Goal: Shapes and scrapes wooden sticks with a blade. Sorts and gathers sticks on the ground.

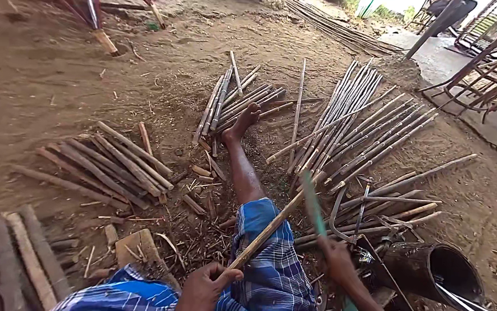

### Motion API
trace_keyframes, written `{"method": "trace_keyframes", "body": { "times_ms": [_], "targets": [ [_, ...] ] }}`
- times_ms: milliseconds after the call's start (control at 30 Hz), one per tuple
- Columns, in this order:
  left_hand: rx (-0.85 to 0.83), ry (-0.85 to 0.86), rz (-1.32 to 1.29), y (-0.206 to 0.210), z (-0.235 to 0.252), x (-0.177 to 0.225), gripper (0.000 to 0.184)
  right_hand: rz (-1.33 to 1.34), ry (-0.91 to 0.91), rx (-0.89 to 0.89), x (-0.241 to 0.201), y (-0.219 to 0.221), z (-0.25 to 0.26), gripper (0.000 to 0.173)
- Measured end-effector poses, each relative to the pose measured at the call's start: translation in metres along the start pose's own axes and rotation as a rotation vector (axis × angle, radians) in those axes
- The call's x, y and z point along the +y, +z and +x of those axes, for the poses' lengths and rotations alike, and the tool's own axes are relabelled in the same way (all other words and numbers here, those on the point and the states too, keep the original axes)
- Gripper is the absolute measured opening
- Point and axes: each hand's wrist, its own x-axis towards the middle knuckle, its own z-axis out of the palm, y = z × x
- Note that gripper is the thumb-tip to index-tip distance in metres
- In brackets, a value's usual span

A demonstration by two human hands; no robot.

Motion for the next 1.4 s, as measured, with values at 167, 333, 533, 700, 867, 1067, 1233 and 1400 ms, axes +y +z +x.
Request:
{"method": "trace_keyframes", "body": {
  "times_ms": [167, 333, 533, 700, 867, 1067, 1233, 1400],
  "targets": [
    [0.011, -0.011, 0.036, 0.000, 0.001, 0.004, 0.051, 0.100, -0.016, 0.040, -0.002, -0.008, 0.003, 0.054],
    [-0.002, -0.009, 0.018, 0.000, -0.001, 0.004, 0.049, -0.034, -0.029, -0.152, 0.004, 0.012, -0.024, 0.057],
    [0.019, -0.038, 0.008, 0.006, 0.001, 0.007, 0.051, -0.116, -0.102, -0.287, -0.001, 0.019, -0.035, 0.058],
    [0.090, 0.006, 0.137, 0.009, -0.008, 0.017, 0.062, 0.028, -0.008, 0.040, -0.002, 0.005, -0.004, 0.060],
    [0.222, 0.177, 0.346, 0.007, -0.021, 0.029, 0.076, -0.354, -0.154, -0.031, -0.017, 0.005, -0.022, 0.062],
    [0.330, 0.308, 0.454, 0.012, -0.022, 0.025, 0.086, -0.369, -0.166, -0.178, -0.018, 0.014, -0.029, 0.063],
    [0.030, 0.115, 0.243, 0.000, -0.001, 0.013, 0.066, -0.120, -0.059, 0.174, 0.009, 0.001, 0.011, 0.062],
    [-0.067, 0.052, 0.093, -0.013, 0.008, 0.006, 0.063, -0.107, -0.077, 0.095, 0.012, 0.000, 0.004, 0.057]
  ]
}}
